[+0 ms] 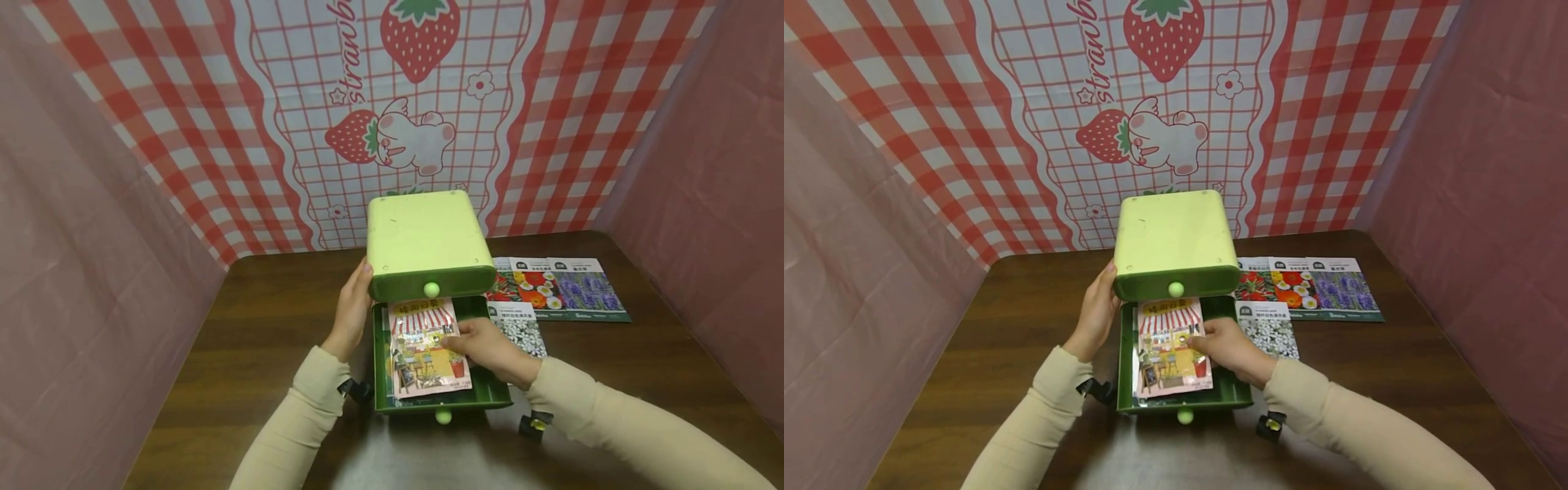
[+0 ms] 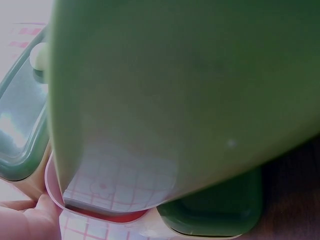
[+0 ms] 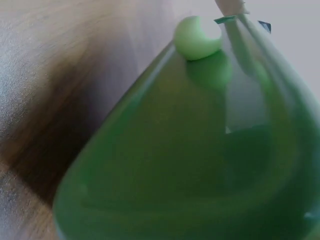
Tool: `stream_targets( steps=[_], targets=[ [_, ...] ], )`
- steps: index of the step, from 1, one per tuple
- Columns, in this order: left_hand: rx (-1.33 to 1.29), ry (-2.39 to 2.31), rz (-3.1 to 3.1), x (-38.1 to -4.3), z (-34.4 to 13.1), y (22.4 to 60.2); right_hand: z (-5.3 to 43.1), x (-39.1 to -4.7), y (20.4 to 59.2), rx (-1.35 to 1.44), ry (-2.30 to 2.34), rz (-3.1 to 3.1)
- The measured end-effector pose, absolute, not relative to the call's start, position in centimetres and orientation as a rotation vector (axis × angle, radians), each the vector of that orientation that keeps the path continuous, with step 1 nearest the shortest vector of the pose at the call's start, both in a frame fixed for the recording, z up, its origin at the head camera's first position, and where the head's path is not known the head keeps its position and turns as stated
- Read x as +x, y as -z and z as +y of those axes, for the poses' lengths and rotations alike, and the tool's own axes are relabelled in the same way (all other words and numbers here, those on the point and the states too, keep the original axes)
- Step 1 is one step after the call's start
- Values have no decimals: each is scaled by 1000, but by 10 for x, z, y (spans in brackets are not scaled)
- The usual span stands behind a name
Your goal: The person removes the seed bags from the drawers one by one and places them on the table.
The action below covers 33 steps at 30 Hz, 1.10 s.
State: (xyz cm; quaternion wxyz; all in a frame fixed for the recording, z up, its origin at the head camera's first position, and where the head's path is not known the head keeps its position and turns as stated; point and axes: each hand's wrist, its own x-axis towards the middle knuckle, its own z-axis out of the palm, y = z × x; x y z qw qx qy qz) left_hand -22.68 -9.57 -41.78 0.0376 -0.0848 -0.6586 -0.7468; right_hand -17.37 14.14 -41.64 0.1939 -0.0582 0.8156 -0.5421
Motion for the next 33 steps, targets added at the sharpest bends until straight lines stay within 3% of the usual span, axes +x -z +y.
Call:
stream_targets(
  steps=[33],
  targets=[
    [-291, 2307, -1988, -226, -95, 418, 252, -135, 390, -142, 1597, 2066]
  ],
)
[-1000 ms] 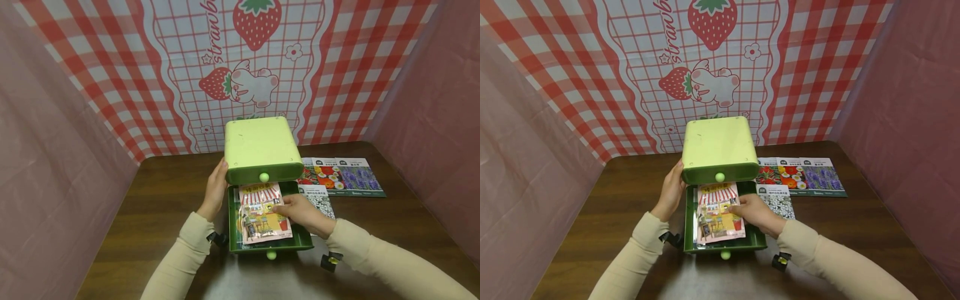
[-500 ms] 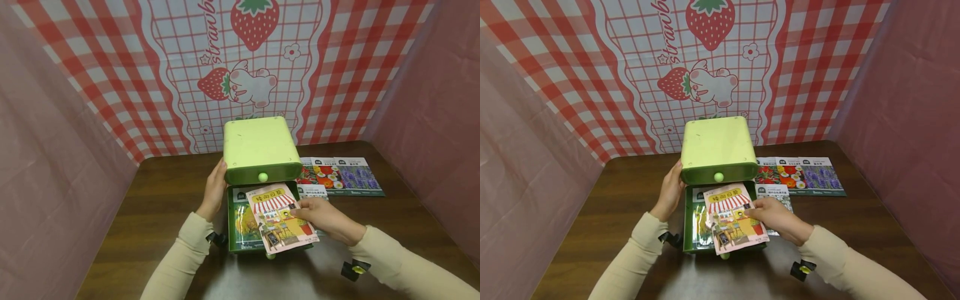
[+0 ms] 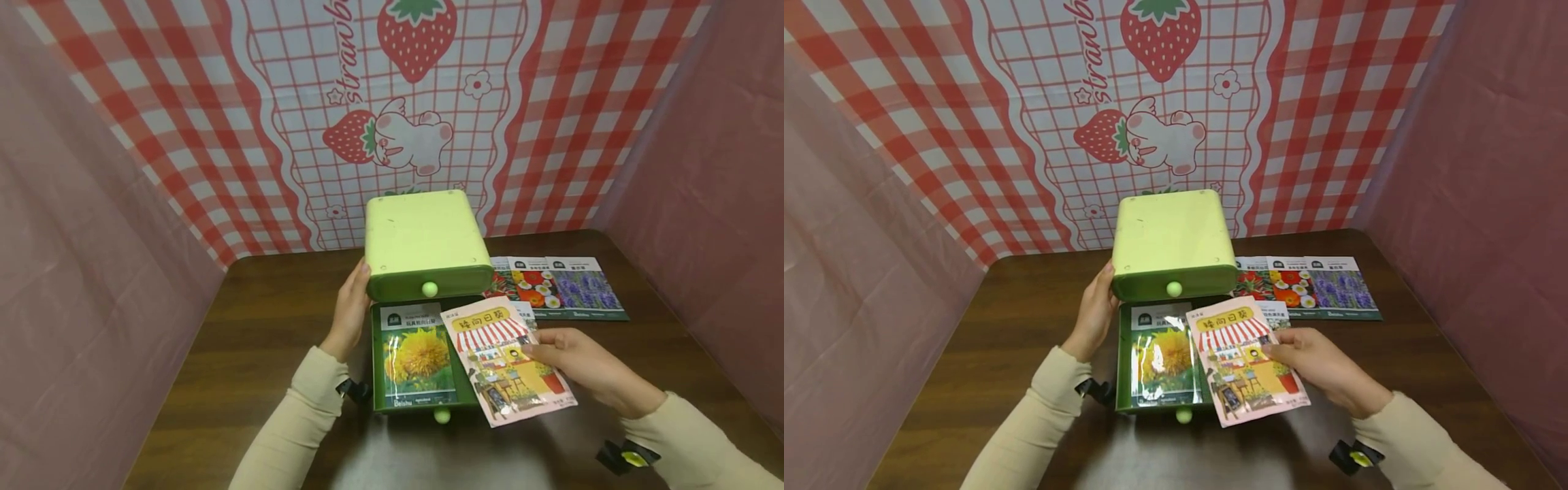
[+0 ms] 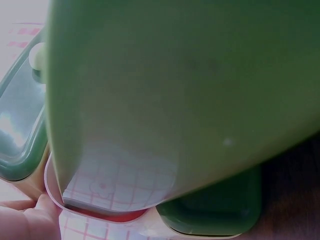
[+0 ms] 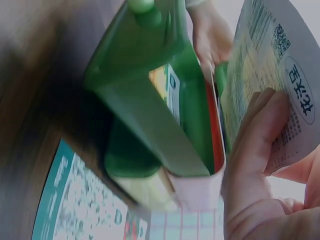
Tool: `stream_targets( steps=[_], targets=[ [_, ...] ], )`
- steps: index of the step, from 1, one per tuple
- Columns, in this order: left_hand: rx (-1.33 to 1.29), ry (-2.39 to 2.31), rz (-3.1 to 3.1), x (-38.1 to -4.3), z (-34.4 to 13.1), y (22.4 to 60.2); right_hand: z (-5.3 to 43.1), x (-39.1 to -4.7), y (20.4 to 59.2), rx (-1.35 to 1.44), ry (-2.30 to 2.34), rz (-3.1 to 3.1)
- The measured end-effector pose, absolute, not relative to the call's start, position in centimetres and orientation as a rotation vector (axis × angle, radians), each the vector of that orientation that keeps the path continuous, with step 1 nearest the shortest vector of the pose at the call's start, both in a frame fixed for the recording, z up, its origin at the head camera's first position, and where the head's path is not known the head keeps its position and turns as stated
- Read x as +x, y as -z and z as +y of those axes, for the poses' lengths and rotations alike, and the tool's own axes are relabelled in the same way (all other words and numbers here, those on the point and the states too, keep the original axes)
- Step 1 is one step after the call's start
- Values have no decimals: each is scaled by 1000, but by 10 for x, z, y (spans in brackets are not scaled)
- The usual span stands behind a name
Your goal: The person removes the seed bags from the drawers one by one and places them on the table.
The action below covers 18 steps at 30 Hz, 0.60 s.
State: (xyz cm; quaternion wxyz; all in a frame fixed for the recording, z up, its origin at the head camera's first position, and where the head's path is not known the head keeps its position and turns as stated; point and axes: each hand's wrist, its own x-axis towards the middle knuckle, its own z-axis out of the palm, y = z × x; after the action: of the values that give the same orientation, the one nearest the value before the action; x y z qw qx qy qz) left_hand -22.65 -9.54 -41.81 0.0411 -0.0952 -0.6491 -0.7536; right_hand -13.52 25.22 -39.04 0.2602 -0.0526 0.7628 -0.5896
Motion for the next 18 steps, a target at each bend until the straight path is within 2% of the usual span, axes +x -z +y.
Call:
stream_targets(
  steps=[9, 18],
  targets=[
    [-297, 2296, -1998, -226, -96, 419, 289, -136, 390, -41, 1643, 2023],
    [-310, 2315, -1972, -228, -96, 420, 324, -152, 399, 132, 1691, 2059]
  ],
)
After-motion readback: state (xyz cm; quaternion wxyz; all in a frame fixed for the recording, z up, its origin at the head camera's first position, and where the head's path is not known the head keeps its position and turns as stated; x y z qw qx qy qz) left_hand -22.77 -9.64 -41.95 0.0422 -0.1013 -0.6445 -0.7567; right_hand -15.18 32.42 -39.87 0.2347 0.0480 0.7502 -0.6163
